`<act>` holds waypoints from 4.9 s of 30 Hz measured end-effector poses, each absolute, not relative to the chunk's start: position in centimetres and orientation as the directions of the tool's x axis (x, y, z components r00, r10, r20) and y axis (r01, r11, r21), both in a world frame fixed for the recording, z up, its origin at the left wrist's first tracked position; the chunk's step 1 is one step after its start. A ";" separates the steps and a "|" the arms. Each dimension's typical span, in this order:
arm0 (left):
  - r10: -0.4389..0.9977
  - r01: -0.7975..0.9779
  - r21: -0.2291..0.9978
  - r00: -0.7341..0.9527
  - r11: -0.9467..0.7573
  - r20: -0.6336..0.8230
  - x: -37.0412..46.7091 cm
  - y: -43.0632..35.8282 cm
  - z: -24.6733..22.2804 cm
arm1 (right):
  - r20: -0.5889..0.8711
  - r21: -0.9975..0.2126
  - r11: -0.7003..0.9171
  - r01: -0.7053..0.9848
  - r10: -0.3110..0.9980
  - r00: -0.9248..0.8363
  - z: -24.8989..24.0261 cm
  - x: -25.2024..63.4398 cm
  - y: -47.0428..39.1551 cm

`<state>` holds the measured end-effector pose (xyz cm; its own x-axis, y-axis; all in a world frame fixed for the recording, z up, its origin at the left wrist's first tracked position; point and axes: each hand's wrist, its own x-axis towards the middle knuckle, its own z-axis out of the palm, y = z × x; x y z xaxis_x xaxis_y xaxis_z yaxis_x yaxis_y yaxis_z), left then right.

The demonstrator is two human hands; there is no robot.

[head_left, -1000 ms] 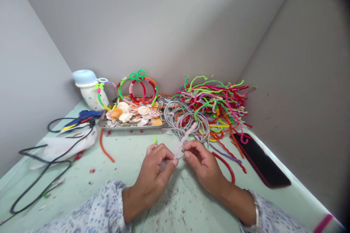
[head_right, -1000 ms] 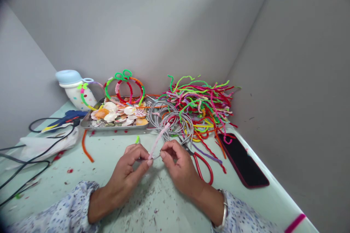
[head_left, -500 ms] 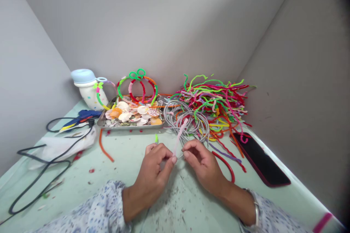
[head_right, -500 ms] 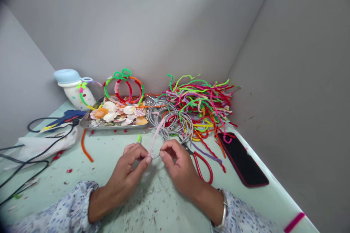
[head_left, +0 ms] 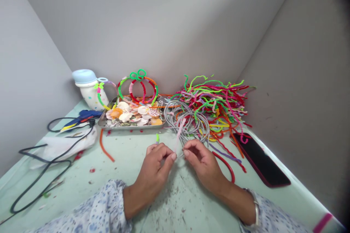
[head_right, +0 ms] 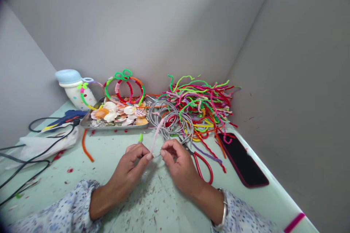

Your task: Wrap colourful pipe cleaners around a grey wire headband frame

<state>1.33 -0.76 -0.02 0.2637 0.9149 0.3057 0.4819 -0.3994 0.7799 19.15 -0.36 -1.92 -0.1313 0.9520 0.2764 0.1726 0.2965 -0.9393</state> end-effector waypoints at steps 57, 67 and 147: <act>0.629 0.539 0.403 0.341 -0.739 0.698 1.0 -0.8 -0.7 | 0.082 -0.983 0.065 -0.171 0.992 -0.092 -1.7 19.3 -0.1; 0.587 0.523 0.370 0.343 -0.768 0.734 0.8 -0.6 -0.9 | 0.098 -0.978 0.078 -0.192 0.991 -0.096 -1.8 19.3 0.0; 0.773 0.498 0.591 0.378 -0.634 0.510 1.3 -1.1 0.0 | 0.094 -0.989 0.092 -0.117 0.995 -0.017 -1.1 18.9 -0.5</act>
